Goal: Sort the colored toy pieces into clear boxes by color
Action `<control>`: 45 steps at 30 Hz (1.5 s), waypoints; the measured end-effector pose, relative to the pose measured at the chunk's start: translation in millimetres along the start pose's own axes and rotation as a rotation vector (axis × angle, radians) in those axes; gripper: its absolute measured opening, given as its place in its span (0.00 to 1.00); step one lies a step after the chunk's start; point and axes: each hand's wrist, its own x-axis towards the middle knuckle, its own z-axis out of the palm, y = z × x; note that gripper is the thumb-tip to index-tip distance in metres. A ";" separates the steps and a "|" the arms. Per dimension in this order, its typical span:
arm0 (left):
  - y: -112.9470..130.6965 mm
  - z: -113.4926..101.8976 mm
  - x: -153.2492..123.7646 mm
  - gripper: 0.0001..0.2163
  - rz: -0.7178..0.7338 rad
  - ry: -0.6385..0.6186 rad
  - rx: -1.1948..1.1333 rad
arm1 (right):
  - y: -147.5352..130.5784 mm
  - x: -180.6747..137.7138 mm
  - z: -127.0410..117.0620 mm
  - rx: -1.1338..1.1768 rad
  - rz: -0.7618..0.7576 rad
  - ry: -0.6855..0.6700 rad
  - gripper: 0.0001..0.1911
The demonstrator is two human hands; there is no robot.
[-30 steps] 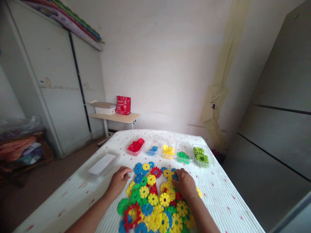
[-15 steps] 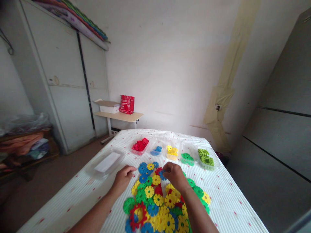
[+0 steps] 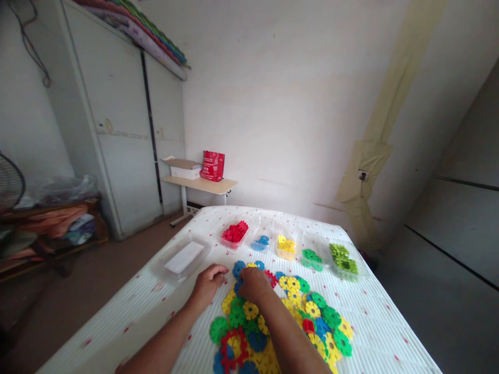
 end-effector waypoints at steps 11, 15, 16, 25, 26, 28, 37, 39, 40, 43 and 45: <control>11.6 -0.6 -1.8 0.12 -0.006 0.002 -0.012 | 17.4 8.7 -25.6 0.249 0.077 0.057 0.08; 13.8 -1.0 -2.4 0.12 -0.013 -0.002 -0.012 | 36.4 33.1 -54.7 0.413 0.201 0.235 0.08; 13.9 -1.2 -2.5 0.12 -0.012 -0.003 -0.011 | 40.4 38.2 -61.0 0.451 0.227 0.286 0.10; 12.8 -1.9 -2.9 0.12 0.033 -0.002 -0.004 | 83.4 12.3 -52.2 0.492 0.288 0.431 0.07; 12.5 -1.6 -3.0 0.12 0.039 -0.004 0.000 | 88.5 4.3 -47.8 0.480 0.279 0.427 0.06; 12.2 -0.8 -3.2 0.12 0.052 -0.008 0.013 | 99.6 -12.0 -40.5 0.456 0.270 0.428 0.06; 18.5 -1.2 -4.9 0.12 0.123 -0.016 0.111 | 161.0 -81.0 -13.4 0.219 0.302 0.527 0.11; 19.9 -1.5 -5.3 0.12 0.142 -0.022 0.130 | 162.0 -88.9 -11.0 0.206 0.312 0.524 0.11; 20.2 -1.5 -5.5 0.12 0.151 -0.026 0.139 | 159.4 -90.4 -11.0 0.198 0.304 0.520 0.10; 20.2 -1.2 -5.4 0.11 0.171 -0.032 0.163 | 141.7 -85.9 -13.8 0.177 0.221 0.491 0.11; 19.6 -0.9 -5.2 0.11 0.178 -0.032 0.177 | 124.7 -77.7 -15.5 0.164 0.150 0.447 0.12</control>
